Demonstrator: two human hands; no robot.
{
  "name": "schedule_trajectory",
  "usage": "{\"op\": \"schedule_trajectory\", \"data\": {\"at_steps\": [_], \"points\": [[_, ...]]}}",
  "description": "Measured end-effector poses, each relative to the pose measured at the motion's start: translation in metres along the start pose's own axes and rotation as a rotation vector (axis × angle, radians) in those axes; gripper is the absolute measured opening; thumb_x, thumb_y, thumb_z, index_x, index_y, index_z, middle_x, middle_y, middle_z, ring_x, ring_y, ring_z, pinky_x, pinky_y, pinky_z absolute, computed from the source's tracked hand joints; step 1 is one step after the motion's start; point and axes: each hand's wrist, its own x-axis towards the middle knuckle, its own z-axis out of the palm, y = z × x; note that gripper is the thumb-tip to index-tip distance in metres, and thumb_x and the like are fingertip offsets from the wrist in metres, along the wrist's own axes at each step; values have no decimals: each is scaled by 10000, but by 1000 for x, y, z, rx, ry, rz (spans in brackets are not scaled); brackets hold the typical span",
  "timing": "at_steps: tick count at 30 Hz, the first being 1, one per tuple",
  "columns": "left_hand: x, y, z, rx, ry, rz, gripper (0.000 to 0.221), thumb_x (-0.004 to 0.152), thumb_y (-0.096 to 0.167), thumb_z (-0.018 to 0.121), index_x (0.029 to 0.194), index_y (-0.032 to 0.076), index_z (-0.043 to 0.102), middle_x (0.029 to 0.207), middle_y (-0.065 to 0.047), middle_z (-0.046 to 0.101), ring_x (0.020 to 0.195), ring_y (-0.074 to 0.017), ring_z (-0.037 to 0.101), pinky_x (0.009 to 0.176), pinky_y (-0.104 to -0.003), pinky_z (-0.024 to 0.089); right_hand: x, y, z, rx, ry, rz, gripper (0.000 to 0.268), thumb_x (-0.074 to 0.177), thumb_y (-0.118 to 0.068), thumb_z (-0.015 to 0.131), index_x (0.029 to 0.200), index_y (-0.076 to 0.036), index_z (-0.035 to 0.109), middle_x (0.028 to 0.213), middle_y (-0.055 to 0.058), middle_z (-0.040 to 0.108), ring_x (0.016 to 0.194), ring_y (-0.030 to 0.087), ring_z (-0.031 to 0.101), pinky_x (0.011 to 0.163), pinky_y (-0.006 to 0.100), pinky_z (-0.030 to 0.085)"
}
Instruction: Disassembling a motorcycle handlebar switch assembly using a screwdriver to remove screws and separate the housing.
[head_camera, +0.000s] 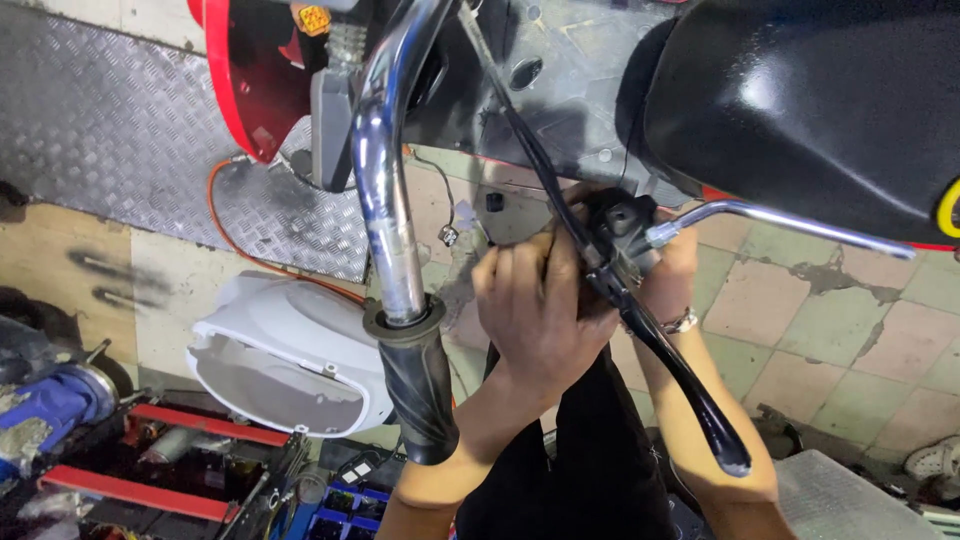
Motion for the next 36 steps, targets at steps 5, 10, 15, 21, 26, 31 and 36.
{"op": "schedule_trajectory", "data": {"at_steps": [5, 10, 15, 21, 26, 31, 36], "points": [[-2, -2, 6, 42, 47, -5, 382, 891, 353, 686, 1031, -2, 693, 842, -120, 524, 596, -285, 491, 699, -384, 435, 1, 1, -6, -53, 96, -55, 587, 902, -311, 583, 1355, 42, 459, 1097, 183, 679, 927, 211, 672, 807, 269, 535], [-2, 3, -2, -26, -3, -77, 420, 820, 281, 765, 1137, 22, 668, 948, -107, 576, 746, -265, 574, 796, -398, 460, 0, 8, -15, -107, 195, -85, 495, 930, -299, 550, 1302, 22, 491, 1080, 155, 677, 921, 192, 656, 819, 265, 526], [-7, -3, -10, -244, -39, -161, 551, 722, 175, 830, 1217, 10, 650, 1092, -123, 633, 909, -282, 652, 851, -411, 491, 0, 16, -27, -169, 281, -112, 411, 958, -287, 516, 1250, 3, 522, 1062, 128, 675, 916, 174, 641, 830, 261, 517], [-11, -3, -12, -233, -34, -169, 583, 749, 212, 880, 1235, -2, 640, 1132, -157, 590, 1015, -331, 644, 905, -455, 526, -6, 22, -32, -239, 377, -142, 330, 991, -273, 475, 1186, -21, 560, 1041, 94, 673, 909, 152, 622, 843, 257, 506], [-15, -8, -11, -229, -24, -132, 543, 746, 262, 895, 1175, 15, 672, 1088, -137, 615, 959, -321, 655, 867, -419, 489, -11, 26, -46, -294, 454, -179, 290, 1019, -260, 442, 1134, -40, 591, 1024, 66, 670, 904, 133, 606, 854, 253, 496], [-23, -16, -8, -199, -70, -156, 483, 879, 393, 748, 1207, 54, 648, 1094, -122, 585, 995, -327, 635, 897, -436, 430, -27, 35, -66, -359, 534, -183, 288, 1047, -248, 408, 1081, -60, 623, 1006, 39, 668, 898, 115, 590, 865, 250, 487], [-52, -48, 8, -340, -106, -239, 498, 920, 368, 668, 1342, 108, 620, 1256, -122, 619, 1141, -341, 635, 965, -437, 432, -37, 50, -120, -85, 455, -209, 158, 855, -105, 633, 965, -24, 713, 1032, 157, 741, 1040, 286, 715, 1136, 402, 453]]}}
